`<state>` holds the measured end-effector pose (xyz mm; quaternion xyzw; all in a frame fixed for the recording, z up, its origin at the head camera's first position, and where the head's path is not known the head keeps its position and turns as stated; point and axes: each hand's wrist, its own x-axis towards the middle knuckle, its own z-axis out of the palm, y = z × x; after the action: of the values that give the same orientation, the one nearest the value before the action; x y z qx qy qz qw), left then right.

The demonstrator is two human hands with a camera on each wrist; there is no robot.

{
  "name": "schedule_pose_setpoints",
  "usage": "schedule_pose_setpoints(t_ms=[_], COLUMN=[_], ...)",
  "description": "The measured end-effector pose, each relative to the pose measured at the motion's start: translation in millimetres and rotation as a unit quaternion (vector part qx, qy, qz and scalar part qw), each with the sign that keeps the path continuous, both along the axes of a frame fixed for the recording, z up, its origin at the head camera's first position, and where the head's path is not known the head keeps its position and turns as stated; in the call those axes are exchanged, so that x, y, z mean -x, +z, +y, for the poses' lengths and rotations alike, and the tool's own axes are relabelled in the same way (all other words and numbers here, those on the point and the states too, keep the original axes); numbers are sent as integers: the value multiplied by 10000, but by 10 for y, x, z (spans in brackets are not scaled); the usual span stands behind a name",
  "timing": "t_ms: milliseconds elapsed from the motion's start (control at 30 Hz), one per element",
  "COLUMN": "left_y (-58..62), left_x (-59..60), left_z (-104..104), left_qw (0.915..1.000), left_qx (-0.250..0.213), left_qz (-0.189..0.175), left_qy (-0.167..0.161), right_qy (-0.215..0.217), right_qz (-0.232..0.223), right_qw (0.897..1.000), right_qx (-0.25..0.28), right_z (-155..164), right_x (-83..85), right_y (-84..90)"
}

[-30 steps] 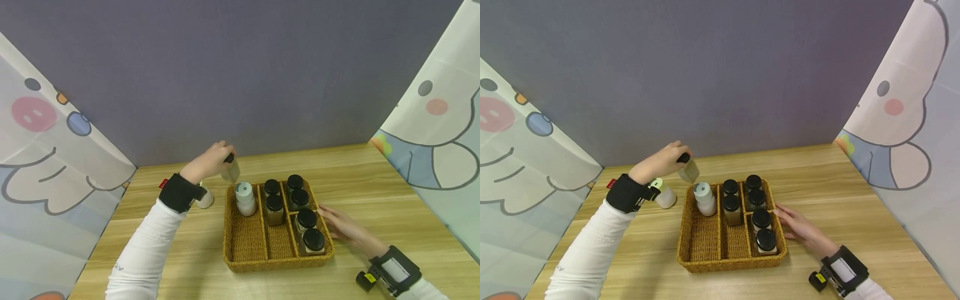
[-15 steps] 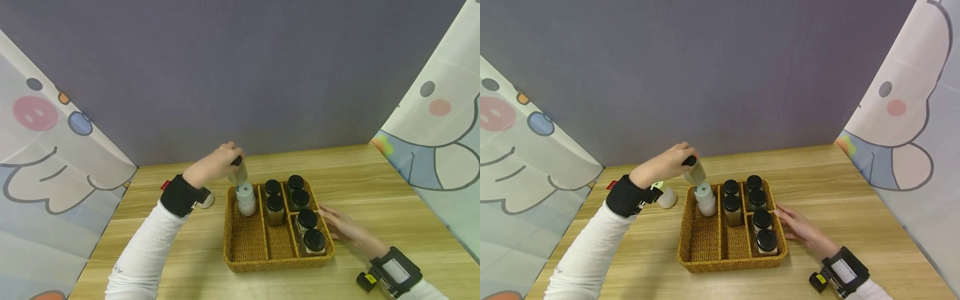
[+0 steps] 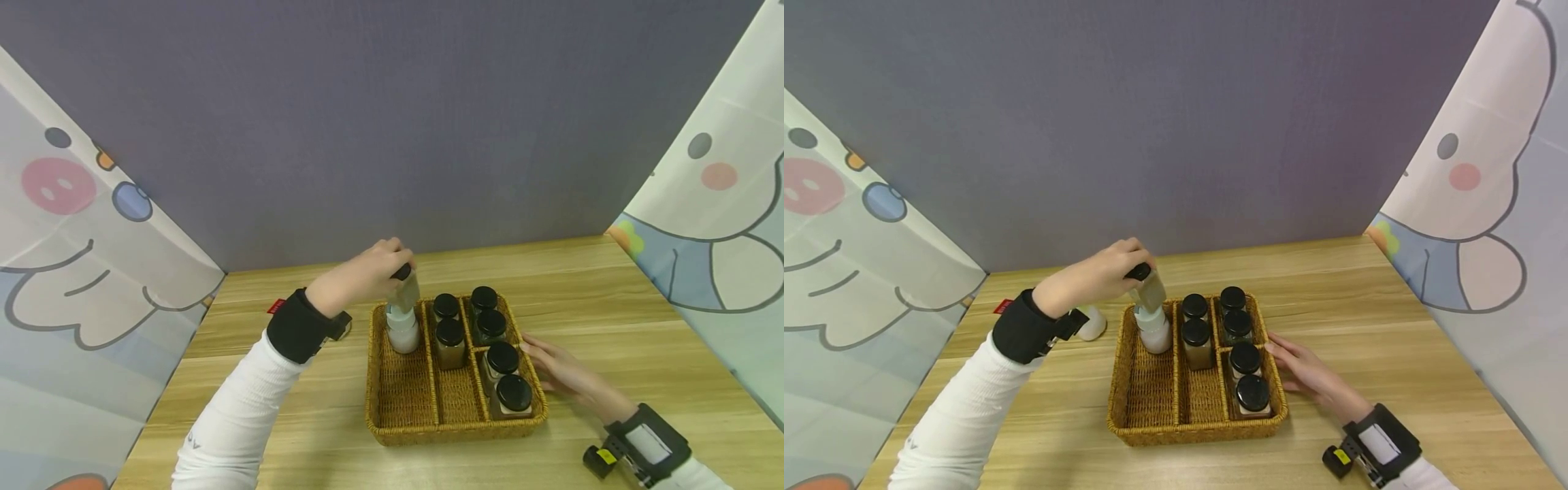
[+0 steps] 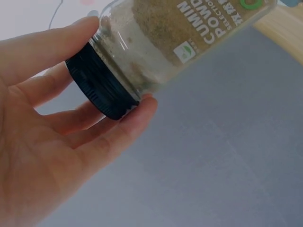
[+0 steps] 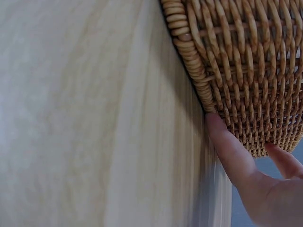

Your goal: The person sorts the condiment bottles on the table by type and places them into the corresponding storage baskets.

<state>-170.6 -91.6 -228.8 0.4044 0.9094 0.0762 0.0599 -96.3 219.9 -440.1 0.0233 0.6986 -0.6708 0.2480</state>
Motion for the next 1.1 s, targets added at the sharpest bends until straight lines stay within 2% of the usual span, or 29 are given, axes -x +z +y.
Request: schedule_pose_setpoints(t_ms=[233, 500, 700, 900, 967, 1100], left_y=[20, 24, 28, 27, 31, 48], left_x=[-97, -235, -327, -422, -454, -517], left_z=[88, 163, 248, 302, 318, 349], left_qw=[9996, 9940, 9935, 9870, 9859, 9860], left_qx=[68, -55, 41, 177, 298, 454], left_qz=[-45, 424, 280, 609, 620, 376], left_qy=[-285, -1009, -1107, -1480, -1522, -1557], right_qy=[-13, 15, 33, 50, 51, 45], right_qz=[3, 35, 42, 55, 58, 54], right_qw=[10000, 10000, 10000, 10000, 10000, 10000], right_qx=[-11, -10, 24, 27, 29, 55], right_z=[-2, 1, -3, -4, -4, -2], right_x=[-3, -4, -6, -4, -4, -4], right_y=[1, 3, 2, 7, 9, 12])
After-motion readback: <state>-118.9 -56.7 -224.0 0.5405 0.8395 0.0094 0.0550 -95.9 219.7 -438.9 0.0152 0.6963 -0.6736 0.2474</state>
